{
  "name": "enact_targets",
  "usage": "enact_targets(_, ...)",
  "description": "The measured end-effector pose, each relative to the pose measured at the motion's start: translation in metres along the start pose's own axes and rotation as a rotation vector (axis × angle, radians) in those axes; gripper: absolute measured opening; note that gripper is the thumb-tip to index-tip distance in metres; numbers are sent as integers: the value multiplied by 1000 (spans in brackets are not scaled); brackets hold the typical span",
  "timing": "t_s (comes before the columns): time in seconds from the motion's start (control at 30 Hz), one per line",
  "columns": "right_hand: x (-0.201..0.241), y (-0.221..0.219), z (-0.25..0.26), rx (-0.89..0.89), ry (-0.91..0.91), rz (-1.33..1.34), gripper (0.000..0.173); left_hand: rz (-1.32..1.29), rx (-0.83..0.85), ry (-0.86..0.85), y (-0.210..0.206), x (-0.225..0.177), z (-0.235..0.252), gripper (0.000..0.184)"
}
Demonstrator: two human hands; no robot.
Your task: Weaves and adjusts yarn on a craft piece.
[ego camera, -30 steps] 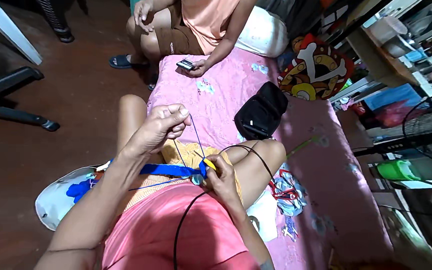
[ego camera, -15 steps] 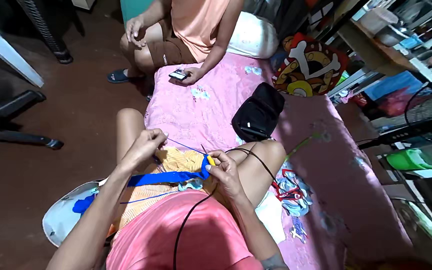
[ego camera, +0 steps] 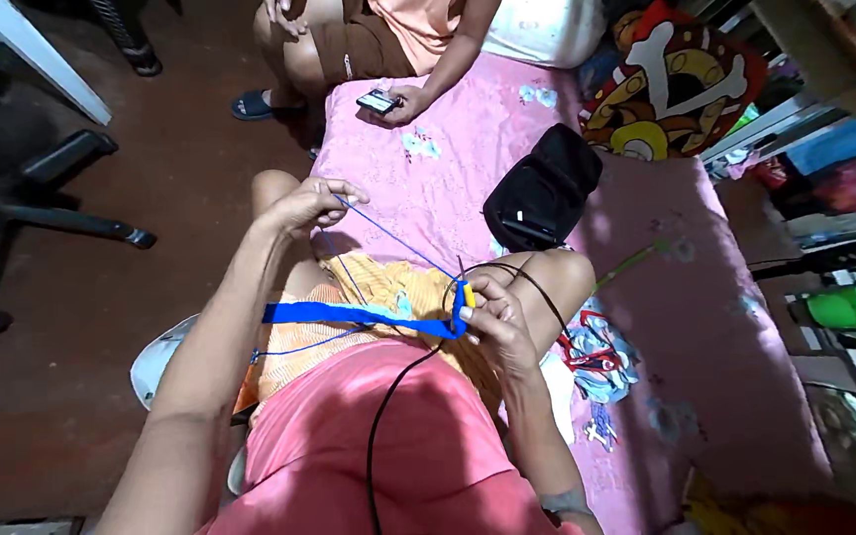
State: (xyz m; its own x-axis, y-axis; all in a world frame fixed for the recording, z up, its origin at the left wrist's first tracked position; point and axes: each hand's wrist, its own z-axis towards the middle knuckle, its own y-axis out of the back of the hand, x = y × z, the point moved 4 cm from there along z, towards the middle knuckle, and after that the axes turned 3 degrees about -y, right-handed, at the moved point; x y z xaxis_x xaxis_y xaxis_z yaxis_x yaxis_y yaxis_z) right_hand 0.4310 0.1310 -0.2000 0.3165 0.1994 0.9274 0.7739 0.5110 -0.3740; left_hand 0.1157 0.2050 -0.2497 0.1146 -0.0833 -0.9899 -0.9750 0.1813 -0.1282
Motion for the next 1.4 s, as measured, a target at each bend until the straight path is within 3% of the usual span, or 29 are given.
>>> enact_targets(0.07, -3, 5, -2, -78, -11, -104, 22, 54, 138, 10, 1, -2, 5, 33)
enact_targets(0.17, -10, 10, -3, -151, -26, -215, 24, 558, 265, 54, -20, -6, 5, 30)
enact_targets(0.23, -14, 10, -2, -144, -15, -223, 25, 707, 295, 61, -50, -10, -4, 39)
enact_targets(0.37, -15, 3, -1, -114, 1, -239, 25, 422, 414, -222, -115, -31, -34, 40)
enact_targets(0.47, -11, 0, -1, -103, 5, -279, 23, 286, 507, -259, -134, -33, -42, 34)
enact_targets(0.6, -7, -2, -3, -115, 2, -336, 22, 233, 375, -109, -137, -34, -47, 13)
enact_targets(0.77, -8, -5, 0, -28, 114, -281, 35, 121, 336, -22, -135, -27, -48, 17)
enact_targets(0.9, -6, -7, -1, 1, 238, -482, 25, 112, 321, 38, -131, -30, -47, 21)
enact_targets(1.03, 4, -6, -7, -68, 372, -1059, 24, 382, 249, -55, -122, -44, -46, 25)
enact_targets(1.17, 10, -13, -9, -135, 374, -1243, 23, 749, 87, -151, -122, -51, -53, 29)
enact_targets(1.3, 3, -8, -4, -213, 297, -1166, 25, 1000, -142, -415, -135, -54, -73, 36)
enact_targets(1.4, -4, -5, -3, -226, 162, -754, 24, 865, -92, -343, -140, -43, -77, 39)
